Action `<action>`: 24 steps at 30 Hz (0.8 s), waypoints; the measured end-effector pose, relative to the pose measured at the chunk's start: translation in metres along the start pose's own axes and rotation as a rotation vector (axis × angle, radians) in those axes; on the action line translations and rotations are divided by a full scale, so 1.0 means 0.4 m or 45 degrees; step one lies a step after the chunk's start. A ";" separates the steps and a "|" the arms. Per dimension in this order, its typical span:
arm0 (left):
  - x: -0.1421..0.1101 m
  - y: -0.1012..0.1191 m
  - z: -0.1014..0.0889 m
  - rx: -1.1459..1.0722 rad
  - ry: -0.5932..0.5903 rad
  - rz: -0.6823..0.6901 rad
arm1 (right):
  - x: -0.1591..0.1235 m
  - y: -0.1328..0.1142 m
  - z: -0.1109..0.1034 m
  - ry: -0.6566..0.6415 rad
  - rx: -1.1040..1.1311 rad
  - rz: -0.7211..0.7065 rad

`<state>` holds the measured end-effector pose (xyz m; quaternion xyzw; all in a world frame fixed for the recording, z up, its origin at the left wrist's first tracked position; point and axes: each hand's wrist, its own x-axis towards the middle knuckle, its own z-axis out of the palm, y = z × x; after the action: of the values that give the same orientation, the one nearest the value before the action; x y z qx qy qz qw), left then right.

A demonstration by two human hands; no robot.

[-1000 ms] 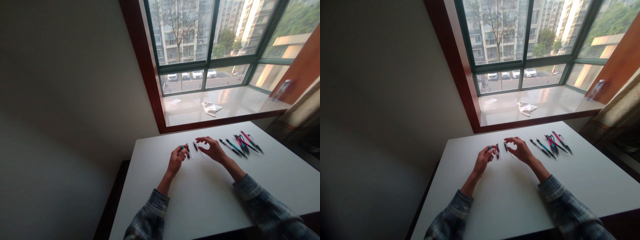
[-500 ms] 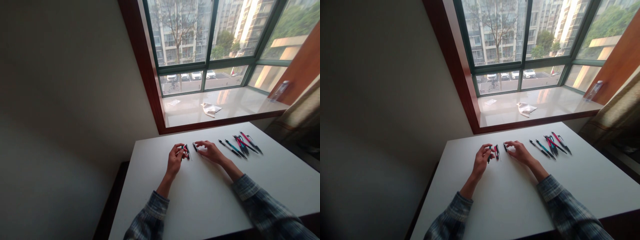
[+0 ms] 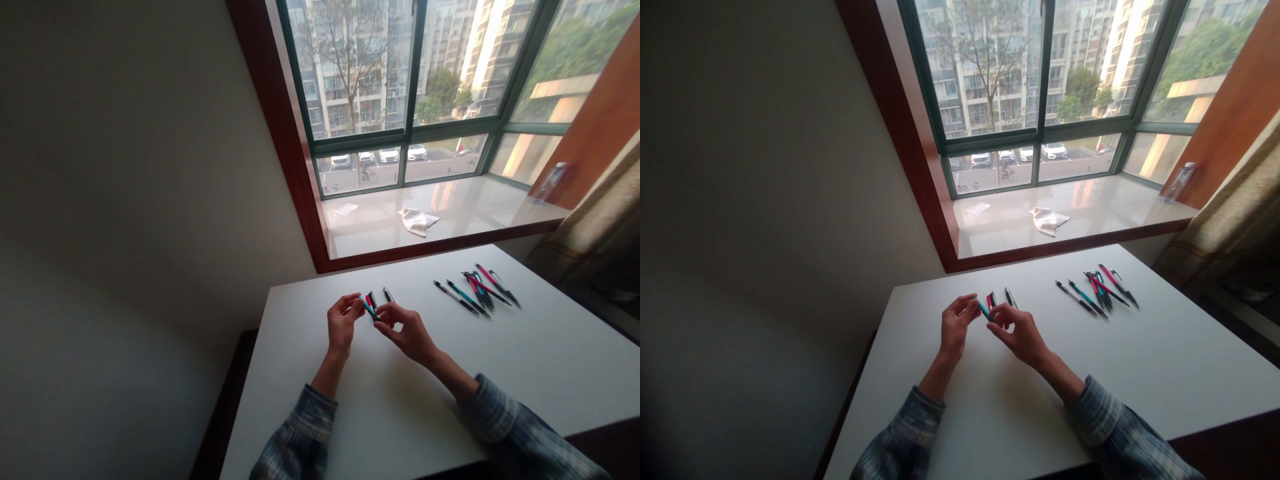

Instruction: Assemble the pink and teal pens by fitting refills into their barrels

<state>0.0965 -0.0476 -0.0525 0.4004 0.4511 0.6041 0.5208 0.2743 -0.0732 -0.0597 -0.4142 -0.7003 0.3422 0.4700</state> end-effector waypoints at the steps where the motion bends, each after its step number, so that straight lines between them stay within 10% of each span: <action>1: 0.001 0.001 0.000 -0.015 0.007 -0.014 | -0.002 0.001 0.002 0.053 0.005 0.000; 10: -0.014 0.001 0.016 -0.019 -0.240 -0.212 | 0.037 0.043 -0.043 0.422 0.491 0.281; 24: -0.014 -0.008 0.015 0.021 -0.289 -0.246 | 0.041 0.025 -0.069 0.368 0.494 0.208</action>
<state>0.1040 -0.0523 -0.0540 0.4252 0.4307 0.4982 0.6209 0.2993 -0.0515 -0.0533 -0.4160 -0.5113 0.4443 0.6067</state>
